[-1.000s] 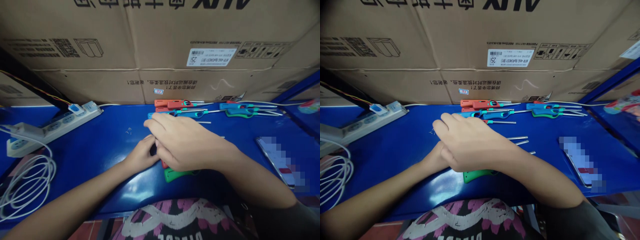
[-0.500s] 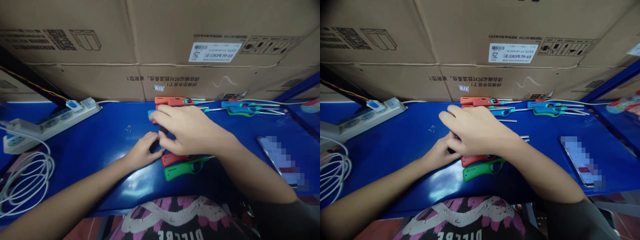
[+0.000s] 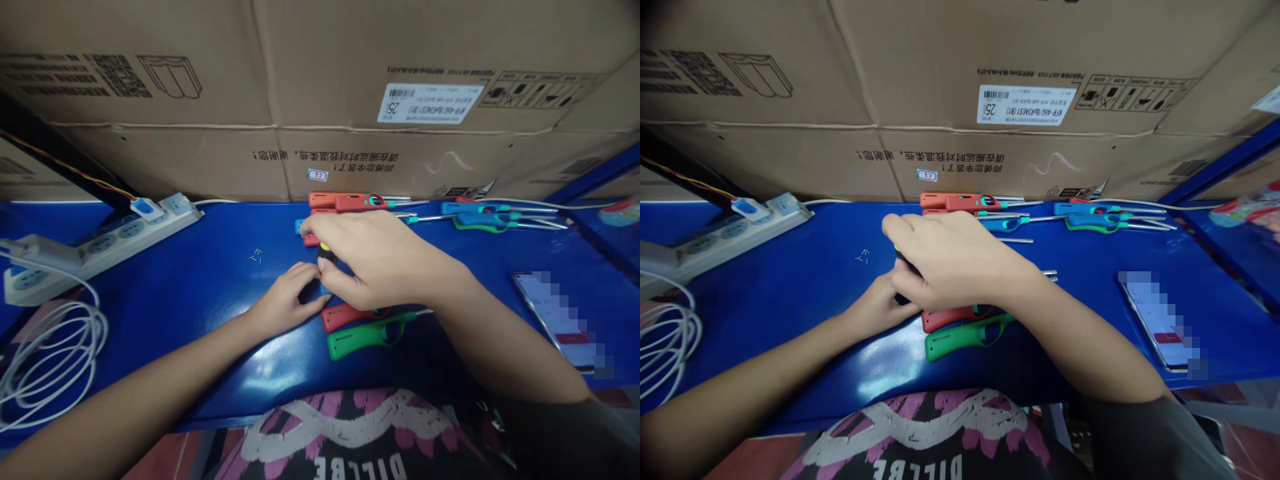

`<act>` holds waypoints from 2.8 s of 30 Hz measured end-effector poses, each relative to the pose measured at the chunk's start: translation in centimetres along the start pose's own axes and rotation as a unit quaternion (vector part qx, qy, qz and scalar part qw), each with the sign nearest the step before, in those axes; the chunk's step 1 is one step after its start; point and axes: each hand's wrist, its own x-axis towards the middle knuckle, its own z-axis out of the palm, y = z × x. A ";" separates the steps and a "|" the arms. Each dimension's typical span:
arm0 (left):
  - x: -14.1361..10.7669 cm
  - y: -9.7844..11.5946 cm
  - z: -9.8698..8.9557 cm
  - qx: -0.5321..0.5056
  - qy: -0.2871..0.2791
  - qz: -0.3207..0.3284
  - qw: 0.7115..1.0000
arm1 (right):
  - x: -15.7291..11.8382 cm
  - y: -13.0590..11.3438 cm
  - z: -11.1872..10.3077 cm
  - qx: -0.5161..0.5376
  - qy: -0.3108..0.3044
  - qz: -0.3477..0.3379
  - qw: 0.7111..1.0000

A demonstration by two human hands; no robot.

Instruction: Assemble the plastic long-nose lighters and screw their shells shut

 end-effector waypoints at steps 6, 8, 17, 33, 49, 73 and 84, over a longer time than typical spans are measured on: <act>0.2 0.1 -0.2 -0.007 0.005 0.019 1.000 | -0.3 0.3 -0.2 -0.012 0.015 -0.040 0.999; 0.2 0.2 -0.2 -0.011 -0.002 0.014 1.000 | -0.5 0.3 -0.2 -0.006 0.011 -0.043 0.999; 0.1 0.4 -0.3 0.015 0.005 0.028 0.999 | -0.2 0.0 -0.2 0.015 0.010 -0.015 1.000; 0.1 0.2 -0.4 0.015 0.007 0.039 0.999 | -0.6 0.2 -0.3 0.037 -0.018 -0.021 0.999; 0.1 0.1 -0.5 0.013 -0.006 0.035 0.999 | -0.5 0.1 -0.4 -0.013 -0.022 -0.022 0.999; 0.2 0.2 -0.6 0.003 -0.001 0.033 0.999 | -0.5 -0.3 -0.9 -0.008 -0.022 -0.015 1.000; 0.1 0.3 -0.6 0.009 -0.009 0.025 1.000 | -0.6 -0.3 -1.1 0.004 -0.020 0.005 1.000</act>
